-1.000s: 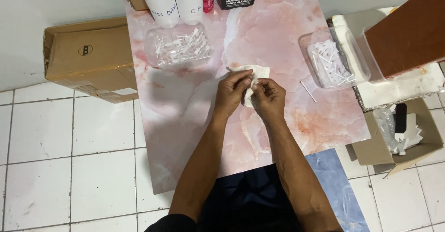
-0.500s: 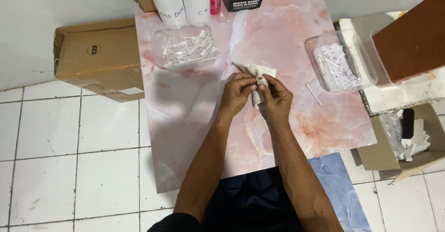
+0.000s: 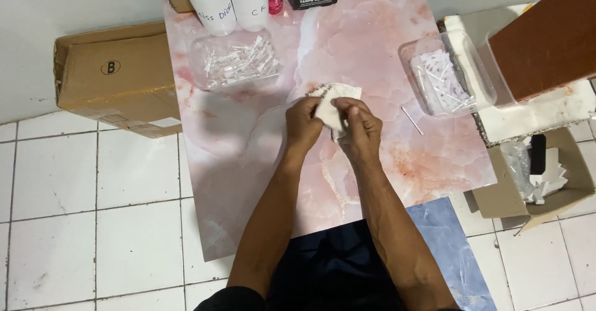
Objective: A person is seen sitting at a table, meticulously wrapping individual perfume tester sticks in small white cloths and placing them aside.
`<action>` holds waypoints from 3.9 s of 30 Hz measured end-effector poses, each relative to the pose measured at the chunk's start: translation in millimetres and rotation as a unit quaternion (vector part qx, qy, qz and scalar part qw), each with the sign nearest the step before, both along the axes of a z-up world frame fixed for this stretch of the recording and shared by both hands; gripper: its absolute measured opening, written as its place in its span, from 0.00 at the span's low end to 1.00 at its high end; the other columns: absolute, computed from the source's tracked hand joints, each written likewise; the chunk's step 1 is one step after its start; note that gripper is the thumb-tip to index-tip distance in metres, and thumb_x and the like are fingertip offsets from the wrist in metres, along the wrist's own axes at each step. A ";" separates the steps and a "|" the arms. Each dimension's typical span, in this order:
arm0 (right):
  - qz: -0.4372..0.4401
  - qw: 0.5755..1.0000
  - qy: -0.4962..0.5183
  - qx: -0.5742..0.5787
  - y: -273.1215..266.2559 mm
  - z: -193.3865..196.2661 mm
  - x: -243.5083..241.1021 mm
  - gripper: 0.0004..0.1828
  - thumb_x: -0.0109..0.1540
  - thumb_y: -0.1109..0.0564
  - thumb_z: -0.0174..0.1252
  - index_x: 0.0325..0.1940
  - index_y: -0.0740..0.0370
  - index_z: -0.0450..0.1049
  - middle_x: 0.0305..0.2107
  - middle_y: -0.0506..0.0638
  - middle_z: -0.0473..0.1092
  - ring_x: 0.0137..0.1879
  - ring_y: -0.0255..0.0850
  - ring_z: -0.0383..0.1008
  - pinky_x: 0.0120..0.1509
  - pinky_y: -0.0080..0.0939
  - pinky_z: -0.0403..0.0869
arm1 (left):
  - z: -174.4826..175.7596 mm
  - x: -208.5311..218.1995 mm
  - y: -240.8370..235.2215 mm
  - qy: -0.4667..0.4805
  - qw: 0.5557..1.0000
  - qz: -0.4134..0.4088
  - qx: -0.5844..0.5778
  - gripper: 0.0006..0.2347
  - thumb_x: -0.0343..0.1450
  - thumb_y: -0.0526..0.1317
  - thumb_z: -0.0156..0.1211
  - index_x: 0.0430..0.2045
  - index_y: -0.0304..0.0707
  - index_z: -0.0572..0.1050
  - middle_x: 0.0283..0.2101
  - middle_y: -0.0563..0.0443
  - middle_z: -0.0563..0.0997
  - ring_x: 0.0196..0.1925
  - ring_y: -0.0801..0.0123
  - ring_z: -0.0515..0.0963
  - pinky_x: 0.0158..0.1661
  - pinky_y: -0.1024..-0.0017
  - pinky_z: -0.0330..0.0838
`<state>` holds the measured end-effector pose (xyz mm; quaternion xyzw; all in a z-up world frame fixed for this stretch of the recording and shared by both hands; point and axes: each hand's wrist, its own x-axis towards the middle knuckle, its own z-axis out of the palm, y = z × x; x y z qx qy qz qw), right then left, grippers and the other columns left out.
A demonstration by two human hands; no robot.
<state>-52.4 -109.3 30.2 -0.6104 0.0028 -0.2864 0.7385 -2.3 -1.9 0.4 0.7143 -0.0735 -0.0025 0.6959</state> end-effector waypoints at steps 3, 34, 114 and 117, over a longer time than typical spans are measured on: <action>-0.041 0.993 -0.006 -0.113 -16.0 -15.6 1.7 0.11 0.65 0.68 0.60 0.52 0.71 0.79 0.46 0.60 0.75 0.53 0.43 0.75 0.57 0.41 0.74 | -9.5 10.2 3.6 0.005 1.000 -0.013 -0.027 0.10 0.69 0.25 0.57 0.42 0.26 0.81 0.39 0.32 0.83 0.44 0.50 0.85 0.44 0.60 0.80; -0.030 0.964 0.044 -0.259 -14.0 -19.7 -2.1 0.14 0.57 0.65 0.72 0.47 0.66 0.83 0.35 0.58 0.79 0.45 0.49 0.80 0.54 0.45 0.75 | -12.3 6.7 0.8 -0.123 0.992 -0.002 0.004 0.03 0.71 0.39 0.68 0.33 0.43 0.85 0.32 0.50 0.82 0.34 0.66 0.83 0.37 0.73 0.79; 0.050 0.991 0.043 -0.118 -22.5 -38.2 -3.1 0.06 0.61 0.70 0.64 0.42 0.71 0.75 0.30 0.51 0.69 0.35 0.30 0.65 0.40 0.31 0.70 | 33.5 0.5 17.5 0.111 0.989 -0.093 -0.021 0.11 0.71 0.38 0.58 0.38 0.28 0.82 0.23 0.43 0.79 0.22 0.73 0.79 0.27 0.77 0.76; 0.041 0.993 0.108 -0.031 -25.6 -32.0 -5.7 0.06 0.63 0.66 0.65 0.42 0.70 0.76 0.23 0.44 0.62 0.29 0.29 0.64 0.34 0.29 0.67 | 23.7 -0.8 15.8 0.129 0.983 -0.107 -0.081 0.10 0.73 0.37 0.60 0.41 0.27 0.81 0.28 0.38 0.81 0.21 0.69 0.81 0.22 0.79 0.78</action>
